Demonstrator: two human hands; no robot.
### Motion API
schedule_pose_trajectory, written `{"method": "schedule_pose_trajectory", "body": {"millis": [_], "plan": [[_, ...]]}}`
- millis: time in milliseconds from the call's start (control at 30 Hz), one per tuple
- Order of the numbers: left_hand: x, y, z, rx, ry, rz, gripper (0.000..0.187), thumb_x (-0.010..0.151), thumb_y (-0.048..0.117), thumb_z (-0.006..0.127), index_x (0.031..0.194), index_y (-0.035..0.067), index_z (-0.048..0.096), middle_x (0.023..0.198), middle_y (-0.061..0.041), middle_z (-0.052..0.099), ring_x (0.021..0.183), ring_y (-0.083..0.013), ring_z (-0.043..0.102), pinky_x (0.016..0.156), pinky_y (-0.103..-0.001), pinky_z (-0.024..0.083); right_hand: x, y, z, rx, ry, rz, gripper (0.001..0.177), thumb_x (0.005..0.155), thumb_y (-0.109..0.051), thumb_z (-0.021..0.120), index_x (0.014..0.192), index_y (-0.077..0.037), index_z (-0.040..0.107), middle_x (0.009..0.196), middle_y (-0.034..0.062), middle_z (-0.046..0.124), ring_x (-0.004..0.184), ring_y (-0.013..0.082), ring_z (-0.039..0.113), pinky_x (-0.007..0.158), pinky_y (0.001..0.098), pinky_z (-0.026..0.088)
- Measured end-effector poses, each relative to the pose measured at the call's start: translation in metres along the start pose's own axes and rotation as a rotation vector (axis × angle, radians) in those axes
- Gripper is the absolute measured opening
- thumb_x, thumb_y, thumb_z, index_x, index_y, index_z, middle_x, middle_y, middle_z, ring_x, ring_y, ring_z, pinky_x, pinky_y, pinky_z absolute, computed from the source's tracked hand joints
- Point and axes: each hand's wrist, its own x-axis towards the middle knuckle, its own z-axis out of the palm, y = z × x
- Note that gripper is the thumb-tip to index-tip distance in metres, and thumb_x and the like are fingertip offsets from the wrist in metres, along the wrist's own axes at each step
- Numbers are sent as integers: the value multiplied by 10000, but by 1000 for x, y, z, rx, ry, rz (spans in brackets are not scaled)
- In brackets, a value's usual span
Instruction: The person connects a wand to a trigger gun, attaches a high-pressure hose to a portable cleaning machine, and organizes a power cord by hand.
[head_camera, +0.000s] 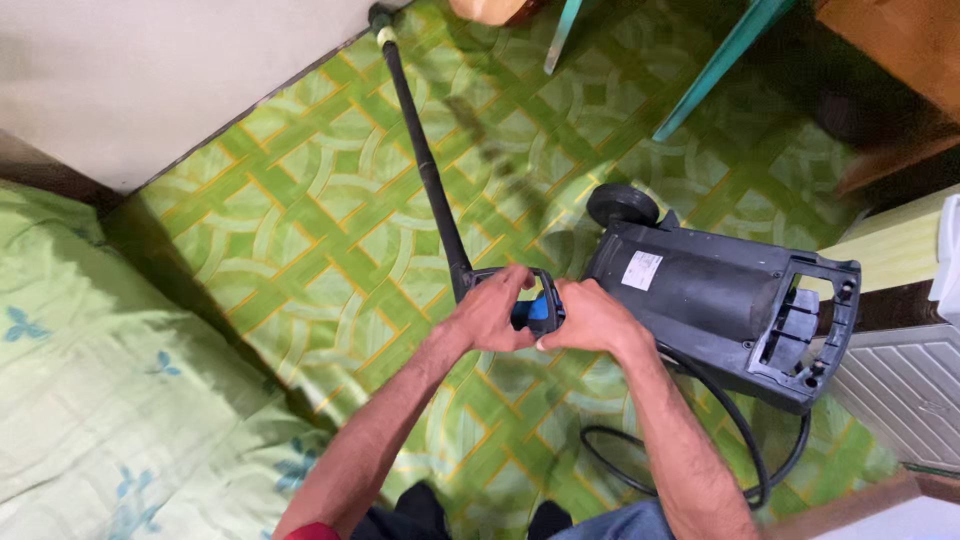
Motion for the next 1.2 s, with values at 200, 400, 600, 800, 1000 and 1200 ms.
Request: {"method": "schedule_pose_trajectory", "body": {"millis": [200, 400, 600, 800, 1000, 1200], "plan": [[17, -10, 32, 2, -98, 93, 954, 576, 430, 911, 1254, 7, 390, 1040, -239, 707, 917, -464, 687, 788, -508, 566, -1, 28, 27, -201, -34, -79, 546, 572, -302, 933, 939, 30, 701, 942, 227, 752, 942, 387, 747, 826, 439, 598], [3, 4, 61, 127, 63, 78, 957, 624, 434, 903, 1233, -28, 327, 858, -282, 681, 828, -473, 694, 728, -529, 573, -18, 10, 34, -335, 12, 59, 588, 605, -341, 961, 993, 16, 702, 1015, 221, 723, 1000, 387, 719, 872, 448, 579], [5, -15, 65, 293, 259, 382, 785, 751, 353, 870, 1329, 80, 415, 1057, -263, 686, 861, -448, 708, 687, -505, 585, -59, -7, 83, -270, 1071, -805, 266, 792, -202, 819, 932, -33, 669, 872, 143, 687, 785, 335, 672, 711, 439, 532], [-14, -6, 43, 77, 323, 173, 971, 615, 434, 892, 1278, 10, 324, 873, -222, 679, 762, -458, 682, 666, -526, 565, -51, 31, 141, 412, 726, -335, 425, 905, -324, 827, 651, -34, 648, 540, 44, 569, 536, 109, 523, 503, 307, 427], [-30, 8, 35, 18, 319, 197, 971, 603, 329, 855, 1383, 61, 343, 882, -193, 690, 753, -408, 696, 682, -499, 569, -19, 72, 140, 828, 848, -364, 342, 932, -240, 847, 905, 6, 612, 737, 5, 601, 629, 86, 559, 546, 257, 449], [-45, 12, 33, 39, 320, 313, 928, 676, 281, 853, 1418, 64, 339, 937, -206, 698, 824, -412, 702, 709, -491, 574, -21, 59, 131, 855, 670, -665, 348, 914, -177, 761, 1197, 4, 667, 1240, 69, 647, 1078, 116, 670, 907, 256, 585]]}}
